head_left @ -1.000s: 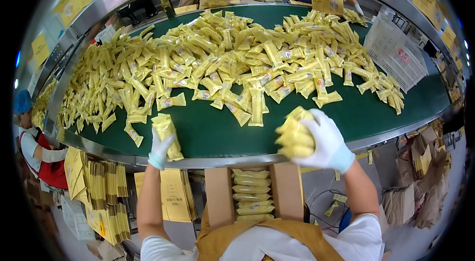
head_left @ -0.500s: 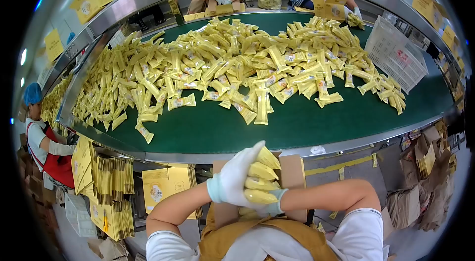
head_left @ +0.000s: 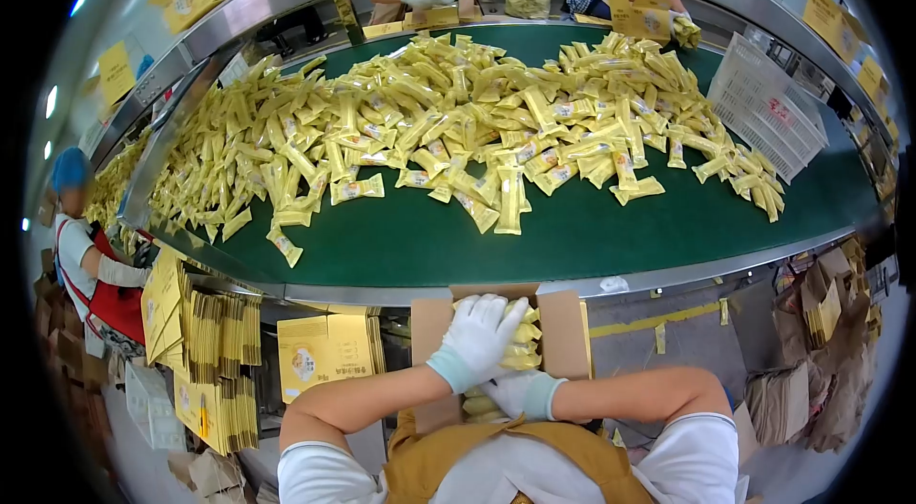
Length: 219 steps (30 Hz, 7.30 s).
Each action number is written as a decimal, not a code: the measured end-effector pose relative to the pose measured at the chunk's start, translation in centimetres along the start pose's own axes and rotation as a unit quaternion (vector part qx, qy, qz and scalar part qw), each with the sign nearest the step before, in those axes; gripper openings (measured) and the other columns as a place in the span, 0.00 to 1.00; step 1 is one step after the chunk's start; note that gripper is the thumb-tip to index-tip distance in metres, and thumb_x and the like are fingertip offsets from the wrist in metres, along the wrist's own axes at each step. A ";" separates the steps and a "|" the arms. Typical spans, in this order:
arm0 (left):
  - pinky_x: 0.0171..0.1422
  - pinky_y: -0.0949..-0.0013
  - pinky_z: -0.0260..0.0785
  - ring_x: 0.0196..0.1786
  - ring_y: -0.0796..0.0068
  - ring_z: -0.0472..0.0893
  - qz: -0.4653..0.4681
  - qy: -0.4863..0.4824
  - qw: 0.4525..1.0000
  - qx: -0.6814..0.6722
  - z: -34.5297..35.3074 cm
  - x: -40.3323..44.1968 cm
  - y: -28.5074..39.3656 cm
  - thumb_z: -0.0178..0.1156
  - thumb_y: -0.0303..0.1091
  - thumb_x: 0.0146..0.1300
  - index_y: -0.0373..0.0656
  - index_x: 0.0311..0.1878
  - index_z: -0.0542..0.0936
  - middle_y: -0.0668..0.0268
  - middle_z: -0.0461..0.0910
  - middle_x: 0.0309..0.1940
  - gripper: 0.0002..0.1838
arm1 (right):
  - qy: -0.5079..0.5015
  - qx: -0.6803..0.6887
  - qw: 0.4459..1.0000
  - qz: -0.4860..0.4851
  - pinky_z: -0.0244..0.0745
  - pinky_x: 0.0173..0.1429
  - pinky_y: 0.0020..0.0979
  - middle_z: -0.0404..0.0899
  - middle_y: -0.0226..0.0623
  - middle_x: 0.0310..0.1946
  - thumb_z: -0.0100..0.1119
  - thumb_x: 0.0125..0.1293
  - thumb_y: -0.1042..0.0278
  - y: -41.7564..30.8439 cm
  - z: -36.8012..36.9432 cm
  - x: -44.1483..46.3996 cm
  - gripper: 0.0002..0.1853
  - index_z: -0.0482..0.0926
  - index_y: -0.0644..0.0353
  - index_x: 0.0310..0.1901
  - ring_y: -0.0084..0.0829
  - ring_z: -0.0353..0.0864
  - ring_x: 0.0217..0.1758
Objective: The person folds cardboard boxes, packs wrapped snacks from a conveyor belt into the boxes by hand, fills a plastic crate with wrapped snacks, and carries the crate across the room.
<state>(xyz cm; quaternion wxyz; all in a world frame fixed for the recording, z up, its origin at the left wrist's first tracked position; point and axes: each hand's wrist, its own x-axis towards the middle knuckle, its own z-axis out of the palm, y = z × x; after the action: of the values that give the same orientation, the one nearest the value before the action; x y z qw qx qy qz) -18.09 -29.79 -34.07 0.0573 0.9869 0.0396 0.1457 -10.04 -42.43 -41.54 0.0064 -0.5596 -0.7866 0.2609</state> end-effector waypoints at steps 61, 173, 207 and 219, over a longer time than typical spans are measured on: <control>0.57 0.58 0.73 0.51 0.56 0.80 -0.126 -0.277 0.952 0.027 3.0 3.5 -22.3 0.71 0.46 0.55 0.45 0.46 0.79 0.58 0.79 0.45 0.21 | 0.225 0.080 0.868 0.436 0.79 0.59 0.43 0.78 0.55 0.53 0.70 0.54 0.51 24.9 -13.5 9.4 0.29 0.78 0.66 0.50 0.51 0.82 0.54; 0.35 0.62 0.77 0.29 0.67 0.87 -0.246 0.350 0.899 -0.096 -27.6 33.0 -27.1 0.53 0.43 0.73 0.38 0.64 0.70 0.52 0.85 0.41 0.23 | 0.563 -0.269 0.734 0.268 0.67 0.67 0.45 0.79 0.55 0.55 0.47 0.72 0.42 16.9 -54.7 0.9 0.33 0.72 0.65 0.64 0.54 0.75 0.60; 0.56 0.65 0.75 0.51 0.71 0.80 -0.509 0.343 0.531 -0.584 -2.4 -30.4 -5.8 0.65 0.38 0.66 0.36 0.65 0.73 0.61 0.81 0.54 0.27 | 0.342 0.593 0.728 0.045 0.68 0.67 0.35 0.75 0.39 0.59 0.60 0.70 0.63 -0.2 0.5 1.6 0.28 0.65 0.65 0.67 0.30 0.73 0.61; 0.66 0.54 0.69 0.68 0.52 0.71 -0.675 -0.007 0.737 -0.019 3.7 -50.2 -26.7 0.57 0.53 0.69 0.39 0.78 0.56 0.46 0.65 0.71 0.42 | -0.006 0.431 0.894 0.123 0.73 0.60 0.40 0.81 0.60 0.51 0.55 0.69 0.41 -5.9 7.5 29.7 0.35 0.77 0.75 0.54 0.52 0.80 0.58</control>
<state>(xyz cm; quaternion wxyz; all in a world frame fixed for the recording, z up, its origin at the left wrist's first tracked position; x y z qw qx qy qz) -66.55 -8.50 -55.13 0.1594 0.7009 0.6924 0.0625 -28.58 -20.61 -53.96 0.2103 -0.5926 -0.5215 0.5766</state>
